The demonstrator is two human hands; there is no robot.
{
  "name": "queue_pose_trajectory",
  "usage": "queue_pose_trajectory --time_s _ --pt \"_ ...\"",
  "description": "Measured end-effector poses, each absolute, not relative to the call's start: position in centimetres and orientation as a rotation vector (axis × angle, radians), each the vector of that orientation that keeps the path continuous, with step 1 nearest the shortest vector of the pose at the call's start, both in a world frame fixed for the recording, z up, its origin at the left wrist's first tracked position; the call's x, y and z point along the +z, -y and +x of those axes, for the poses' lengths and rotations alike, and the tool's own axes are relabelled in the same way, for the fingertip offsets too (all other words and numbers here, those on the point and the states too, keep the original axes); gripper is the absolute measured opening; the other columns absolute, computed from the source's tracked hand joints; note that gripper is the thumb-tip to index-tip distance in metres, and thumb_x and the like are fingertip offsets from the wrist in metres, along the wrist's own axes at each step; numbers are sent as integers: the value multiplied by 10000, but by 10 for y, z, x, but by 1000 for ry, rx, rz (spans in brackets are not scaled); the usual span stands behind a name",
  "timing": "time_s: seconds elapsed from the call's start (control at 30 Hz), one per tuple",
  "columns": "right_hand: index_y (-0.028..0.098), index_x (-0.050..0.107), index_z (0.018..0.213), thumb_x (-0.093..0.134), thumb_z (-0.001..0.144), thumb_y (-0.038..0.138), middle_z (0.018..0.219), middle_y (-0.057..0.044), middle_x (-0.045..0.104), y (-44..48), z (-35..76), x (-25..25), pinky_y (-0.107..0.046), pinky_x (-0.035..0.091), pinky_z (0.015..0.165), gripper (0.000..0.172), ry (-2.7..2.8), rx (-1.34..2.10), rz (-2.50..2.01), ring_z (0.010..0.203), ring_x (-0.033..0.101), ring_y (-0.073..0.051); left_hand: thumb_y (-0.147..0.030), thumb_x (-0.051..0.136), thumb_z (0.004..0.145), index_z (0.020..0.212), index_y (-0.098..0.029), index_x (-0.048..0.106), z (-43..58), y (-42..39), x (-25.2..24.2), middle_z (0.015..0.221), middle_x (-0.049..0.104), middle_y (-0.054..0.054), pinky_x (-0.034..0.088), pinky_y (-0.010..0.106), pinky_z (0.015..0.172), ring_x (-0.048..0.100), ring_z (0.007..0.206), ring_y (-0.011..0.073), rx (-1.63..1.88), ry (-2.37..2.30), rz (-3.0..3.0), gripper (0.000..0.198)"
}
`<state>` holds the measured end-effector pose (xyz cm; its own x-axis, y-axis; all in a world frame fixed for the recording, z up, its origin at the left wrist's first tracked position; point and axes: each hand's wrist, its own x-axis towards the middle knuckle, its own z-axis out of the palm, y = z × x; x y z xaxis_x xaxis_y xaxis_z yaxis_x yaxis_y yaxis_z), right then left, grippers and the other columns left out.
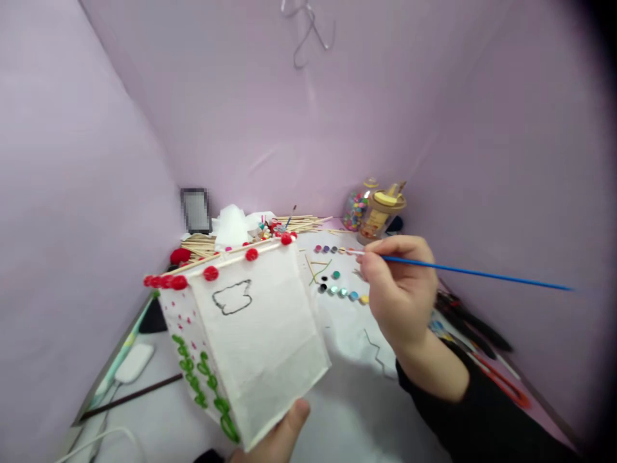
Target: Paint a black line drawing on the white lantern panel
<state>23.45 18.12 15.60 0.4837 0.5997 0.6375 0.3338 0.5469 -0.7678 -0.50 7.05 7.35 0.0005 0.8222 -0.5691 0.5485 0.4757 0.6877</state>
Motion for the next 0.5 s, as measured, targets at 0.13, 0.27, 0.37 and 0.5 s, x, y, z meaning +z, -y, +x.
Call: queue_pose_trajectory --time_s 0.13,0.27,0.37,0.5 --pt "224 635 832 575 874 317 720 11 649 -189 264 105 -245 444 506 118 1276 420 -1390 570 572 -135 -853 463 768 1318 -44 683 -10 -68 63 1592 546 255 70 580 1325 216 1614 474 253 -1701 1145 1003" --pt "222 631 786 532 836 330 620 10 642 -194 263 58 -255 418 505 155 1307 451 -1484 527 552 -146 -806 585 809 1331 -163 712 -24 -67 40 1415 725 185 284 561 1293 440 1539 420 361 -1717 1181 839" --pt "230 608 761 535 818 333 619 10 640 -196 258 40 -265 423 539 139 1335 454 -1515 536 561 -152 -760 665 809 1313 -228 736 -29 -69 29 1271 809 131 323 515 1285 472 1528 376 533 -1730 1251 736" --pt "232 631 766 545 808 319 672 -13 688 -199 258 30 -282 448 601 130 1390 469 -1538 589 599 -171 -700 663 871 1211 -216 785 -32 -70 18 1252 820 121 197 505 1310 386 1575 356 686 -1809 1313 604"
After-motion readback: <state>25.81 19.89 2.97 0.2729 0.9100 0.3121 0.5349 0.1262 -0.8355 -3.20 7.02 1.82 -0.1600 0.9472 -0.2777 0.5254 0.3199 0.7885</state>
